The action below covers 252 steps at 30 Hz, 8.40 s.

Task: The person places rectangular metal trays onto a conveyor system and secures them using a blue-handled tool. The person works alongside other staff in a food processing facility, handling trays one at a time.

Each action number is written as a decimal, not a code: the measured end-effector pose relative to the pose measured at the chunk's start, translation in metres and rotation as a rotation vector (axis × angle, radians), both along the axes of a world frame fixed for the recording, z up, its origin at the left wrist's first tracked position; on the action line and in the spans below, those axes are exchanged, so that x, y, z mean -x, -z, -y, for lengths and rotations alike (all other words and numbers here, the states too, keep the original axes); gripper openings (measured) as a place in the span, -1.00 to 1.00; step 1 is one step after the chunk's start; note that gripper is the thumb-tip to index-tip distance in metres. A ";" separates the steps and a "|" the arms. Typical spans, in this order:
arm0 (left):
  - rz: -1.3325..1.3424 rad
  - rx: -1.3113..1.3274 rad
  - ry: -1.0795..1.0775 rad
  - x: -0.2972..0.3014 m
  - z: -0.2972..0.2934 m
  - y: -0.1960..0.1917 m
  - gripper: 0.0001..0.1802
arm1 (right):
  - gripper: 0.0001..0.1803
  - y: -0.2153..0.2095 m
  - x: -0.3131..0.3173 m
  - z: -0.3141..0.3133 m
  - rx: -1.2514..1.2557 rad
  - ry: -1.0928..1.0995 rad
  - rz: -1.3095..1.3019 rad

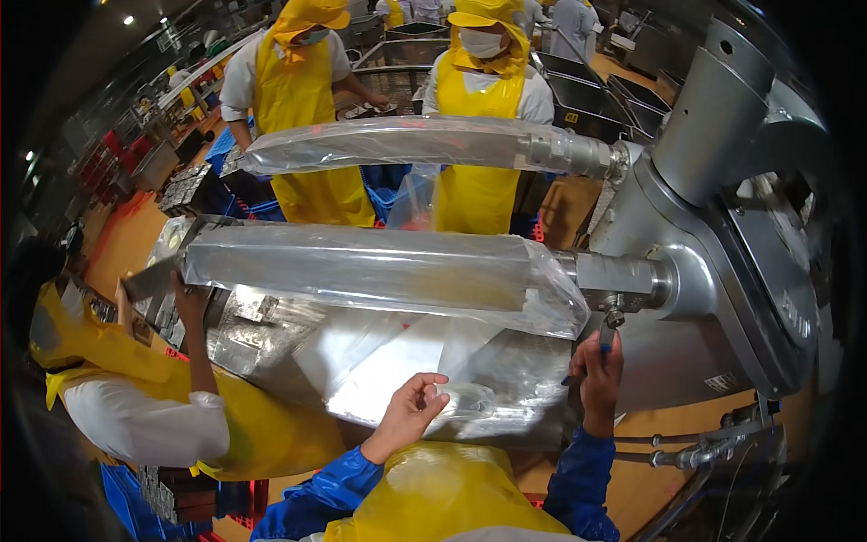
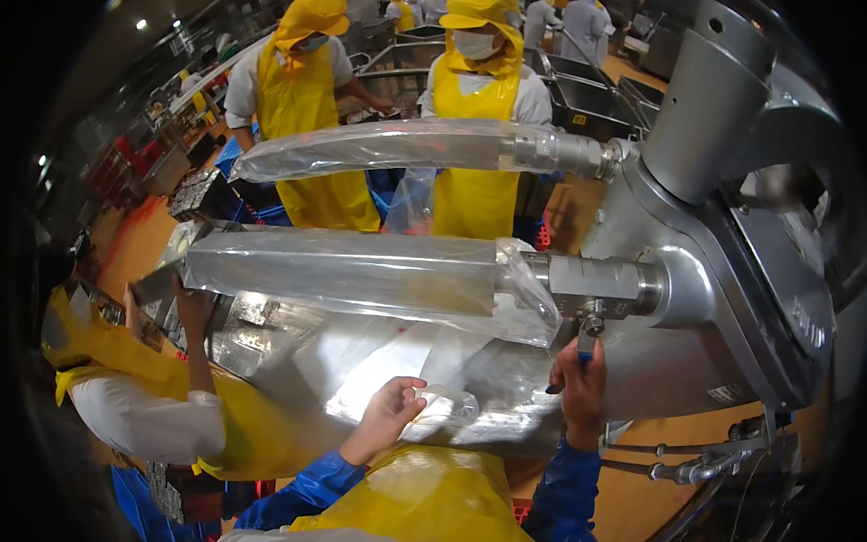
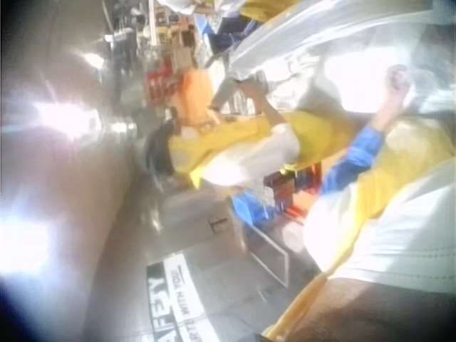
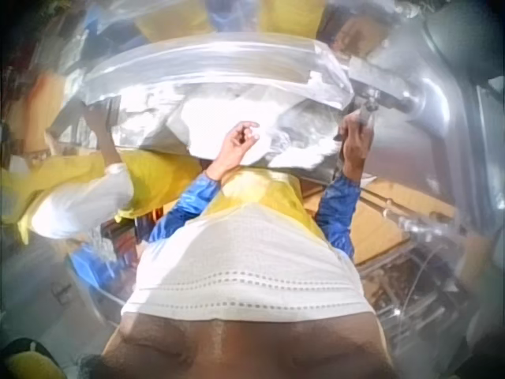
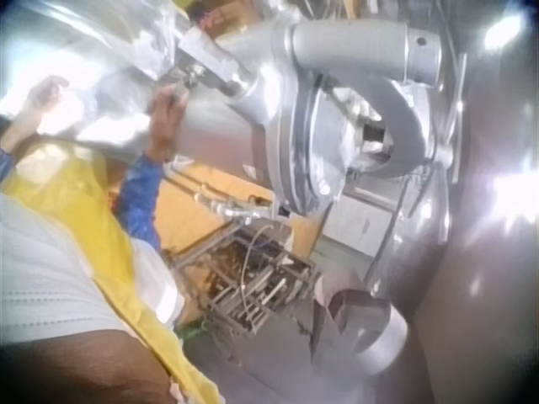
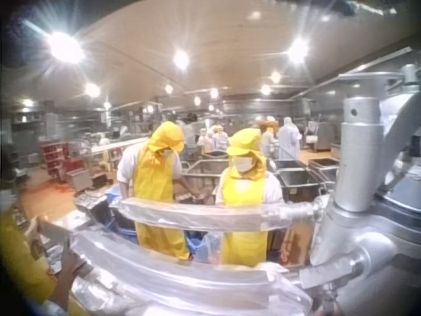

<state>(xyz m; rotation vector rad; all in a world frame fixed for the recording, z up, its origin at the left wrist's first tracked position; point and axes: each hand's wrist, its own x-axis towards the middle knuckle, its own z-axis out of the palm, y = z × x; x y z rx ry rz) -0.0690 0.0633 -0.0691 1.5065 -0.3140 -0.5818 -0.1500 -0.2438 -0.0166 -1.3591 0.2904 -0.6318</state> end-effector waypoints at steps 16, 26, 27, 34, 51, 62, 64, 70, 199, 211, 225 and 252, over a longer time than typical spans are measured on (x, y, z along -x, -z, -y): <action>-0.033 0.017 -0.005 0.004 -0.003 0.002 -0.72 | -0.90 0.011 0.000 -0.004 0.010 0.041 0.069; -0.007 0.009 0.023 -0.002 -0.002 0.000 -0.71 | -0.90 0.010 0.001 -0.004 0.002 0.059 0.046; -0.010 0.012 0.029 -0.002 -0.002 0.002 -0.71 | -0.89 0.012 0.001 -0.004 0.008 0.058 0.050; -0.040 -0.021 0.089 -0.004 0.001 -0.001 -0.72 | -0.86 0.019 0.002 -0.003 0.018 0.087 0.057; -0.045 0.020 0.105 0.001 0.002 0.002 -0.71 | -0.88 0.017 0.003 -0.002 0.085 0.038 0.034; -0.056 0.014 0.091 0.003 0.004 -0.004 -0.72 | -0.88 0.010 0.002 -0.003 0.084 0.046 0.014; -0.049 0.018 0.089 0.004 0.003 -0.002 -0.72 | -0.88 0.004 -0.001 -0.008 0.060 0.081 0.018; -0.045 0.011 0.088 0.004 0.003 -0.003 -0.73 | -0.88 0.005 -0.001 -0.008 0.038 0.080 0.024; -0.039 -0.266 -0.006 -0.023 -0.077 0.007 -0.73 | -0.82 0.107 -0.107 -0.144 -0.386 -0.670 -0.518; -0.462 0.857 -0.576 -0.255 -0.330 -0.018 -0.86 | -0.65 0.088 -0.388 -0.387 -1.148 -1.269 -0.284; 0.576 -0.200 -0.675 -0.258 -0.246 -0.140 -0.83 | -0.64 0.075 -0.406 -0.404 -1.111 -0.950 -0.153; 1.564 -0.734 -0.217 -0.110 0.091 -0.135 -0.08 | -0.62 0.230 0.050 -0.015 -0.488 -0.428 -0.681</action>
